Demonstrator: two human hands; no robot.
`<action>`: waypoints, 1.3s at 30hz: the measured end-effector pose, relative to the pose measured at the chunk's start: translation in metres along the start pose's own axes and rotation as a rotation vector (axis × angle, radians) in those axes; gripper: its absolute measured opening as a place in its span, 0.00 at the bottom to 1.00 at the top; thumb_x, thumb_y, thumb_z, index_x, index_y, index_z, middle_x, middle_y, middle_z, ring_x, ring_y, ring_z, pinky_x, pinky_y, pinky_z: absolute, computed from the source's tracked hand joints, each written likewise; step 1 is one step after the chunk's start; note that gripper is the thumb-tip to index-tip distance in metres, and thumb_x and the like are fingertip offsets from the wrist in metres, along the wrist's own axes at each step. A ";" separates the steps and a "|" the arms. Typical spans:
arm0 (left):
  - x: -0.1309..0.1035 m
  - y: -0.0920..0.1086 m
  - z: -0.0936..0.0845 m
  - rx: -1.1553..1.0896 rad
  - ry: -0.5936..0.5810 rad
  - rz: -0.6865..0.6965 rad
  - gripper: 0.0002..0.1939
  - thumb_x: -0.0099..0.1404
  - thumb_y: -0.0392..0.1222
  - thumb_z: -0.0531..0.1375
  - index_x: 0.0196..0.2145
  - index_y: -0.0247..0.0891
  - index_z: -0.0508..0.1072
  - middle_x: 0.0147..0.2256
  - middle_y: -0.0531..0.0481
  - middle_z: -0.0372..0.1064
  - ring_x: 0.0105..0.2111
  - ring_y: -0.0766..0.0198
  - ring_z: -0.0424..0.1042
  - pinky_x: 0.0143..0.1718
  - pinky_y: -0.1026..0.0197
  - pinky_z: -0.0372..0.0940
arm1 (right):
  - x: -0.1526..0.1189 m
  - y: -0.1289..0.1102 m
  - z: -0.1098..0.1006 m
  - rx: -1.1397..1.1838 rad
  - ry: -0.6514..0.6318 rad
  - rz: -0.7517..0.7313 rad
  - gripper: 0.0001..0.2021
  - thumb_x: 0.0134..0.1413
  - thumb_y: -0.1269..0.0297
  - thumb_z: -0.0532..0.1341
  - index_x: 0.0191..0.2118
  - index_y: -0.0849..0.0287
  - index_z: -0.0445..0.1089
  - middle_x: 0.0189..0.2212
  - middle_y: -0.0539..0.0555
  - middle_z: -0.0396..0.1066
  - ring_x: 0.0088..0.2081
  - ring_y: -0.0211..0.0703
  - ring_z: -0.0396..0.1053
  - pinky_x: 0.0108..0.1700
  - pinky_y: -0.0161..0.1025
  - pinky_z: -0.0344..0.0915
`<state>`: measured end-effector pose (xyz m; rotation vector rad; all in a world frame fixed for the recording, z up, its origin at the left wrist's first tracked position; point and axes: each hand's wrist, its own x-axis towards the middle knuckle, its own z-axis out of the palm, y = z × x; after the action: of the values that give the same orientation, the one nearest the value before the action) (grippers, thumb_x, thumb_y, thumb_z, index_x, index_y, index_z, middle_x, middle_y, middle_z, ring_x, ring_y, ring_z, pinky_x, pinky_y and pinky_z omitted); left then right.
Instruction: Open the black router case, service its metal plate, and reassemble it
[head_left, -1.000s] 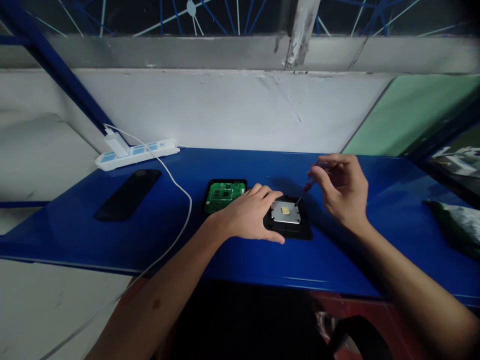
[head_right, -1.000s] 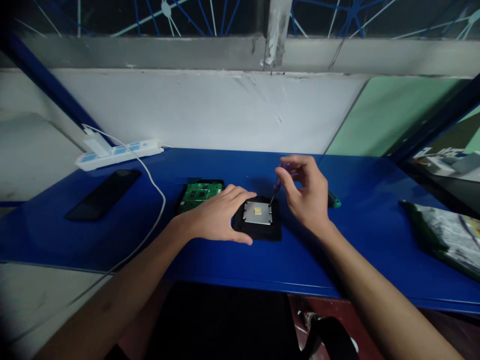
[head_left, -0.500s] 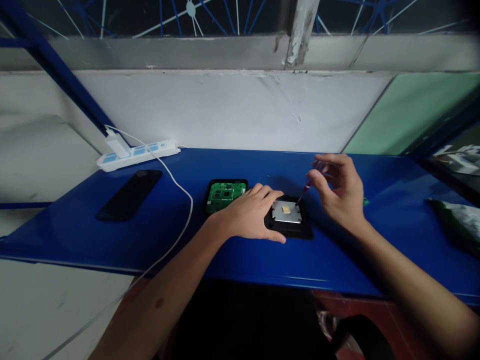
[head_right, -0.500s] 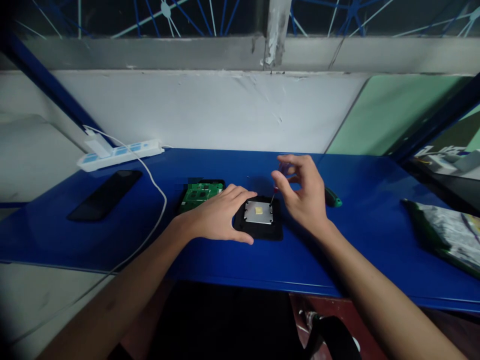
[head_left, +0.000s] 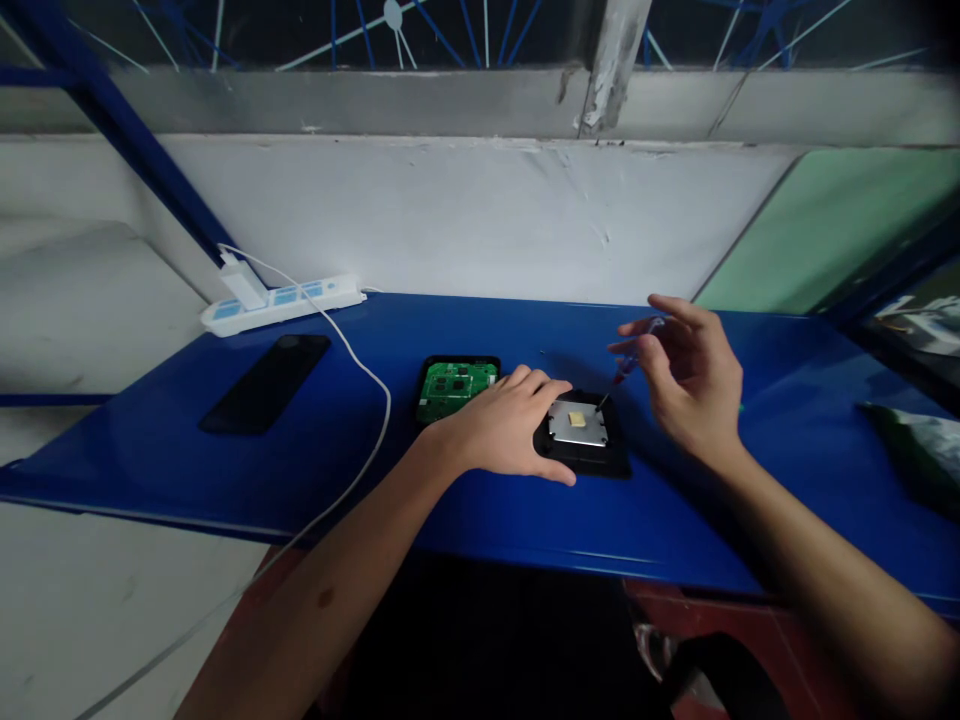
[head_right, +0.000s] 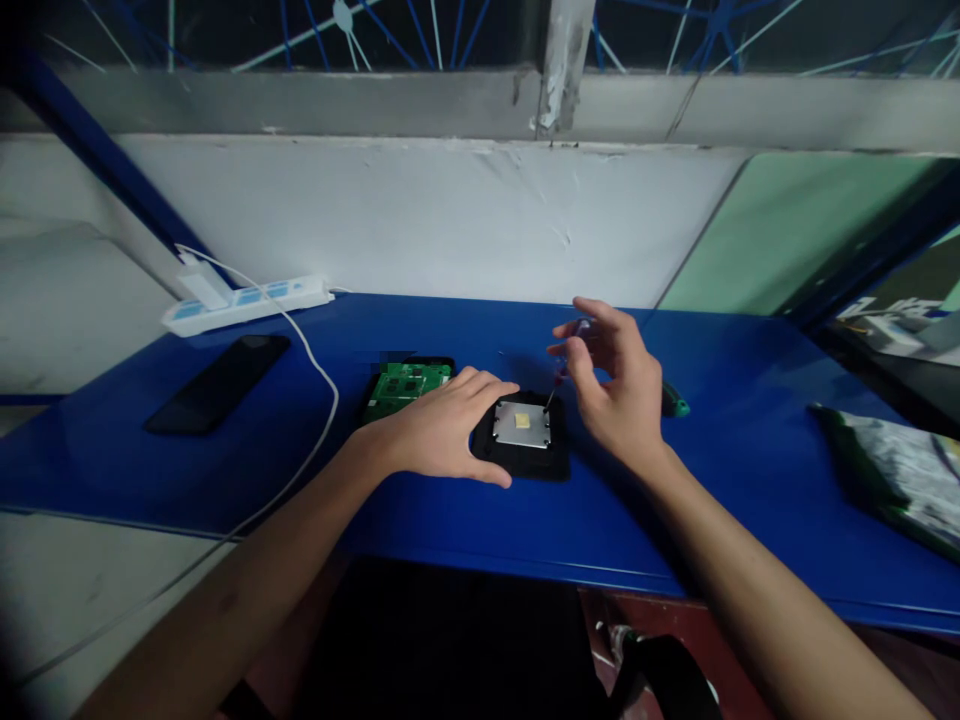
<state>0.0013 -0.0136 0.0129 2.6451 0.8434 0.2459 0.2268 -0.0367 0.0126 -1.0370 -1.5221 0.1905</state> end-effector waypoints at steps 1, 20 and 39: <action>0.000 0.000 0.000 0.000 -0.003 0.000 0.52 0.54 0.71 0.63 0.66 0.37 0.55 0.59 0.39 0.60 0.60 0.44 0.57 0.58 0.46 0.59 | -0.001 -0.001 0.000 0.005 -0.014 0.000 0.15 0.66 0.60 0.58 0.56 0.47 0.65 0.41 0.54 0.75 0.37 0.45 0.78 0.35 0.46 0.76; 0.000 -0.001 0.001 0.006 0.002 0.011 0.53 0.54 0.72 0.62 0.66 0.38 0.54 0.59 0.40 0.60 0.60 0.44 0.57 0.59 0.45 0.57 | 0.000 -0.001 -0.002 0.006 -0.073 -0.002 0.14 0.66 0.61 0.57 0.56 0.49 0.65 0.43 0.54 0.75 0.36 0.43 0.77 0.36 0.45 0.74; 0.000 -0.002 0.000 0.008 0.005 -0.001 0.54 0.53 0.73 0.62 0.67 0.38 0.54 0.58 0.40 0.61 0.58 0.44 0.58 0.58 0.45 0.59 | 0.003 0.003 -0.002 -0.007 0.015 -0.034 0.13 0.56 0.60 0.68 0.47 0.49 0.70 0.36 0.50 0.69 0.33 0.41 0.72 0.33 0.42 0.76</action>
<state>0.0002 -0.0125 0.0119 2.6528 0.8490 0.2497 0.2305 -0.0338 0.0131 -1.0151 -1.5271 0.1530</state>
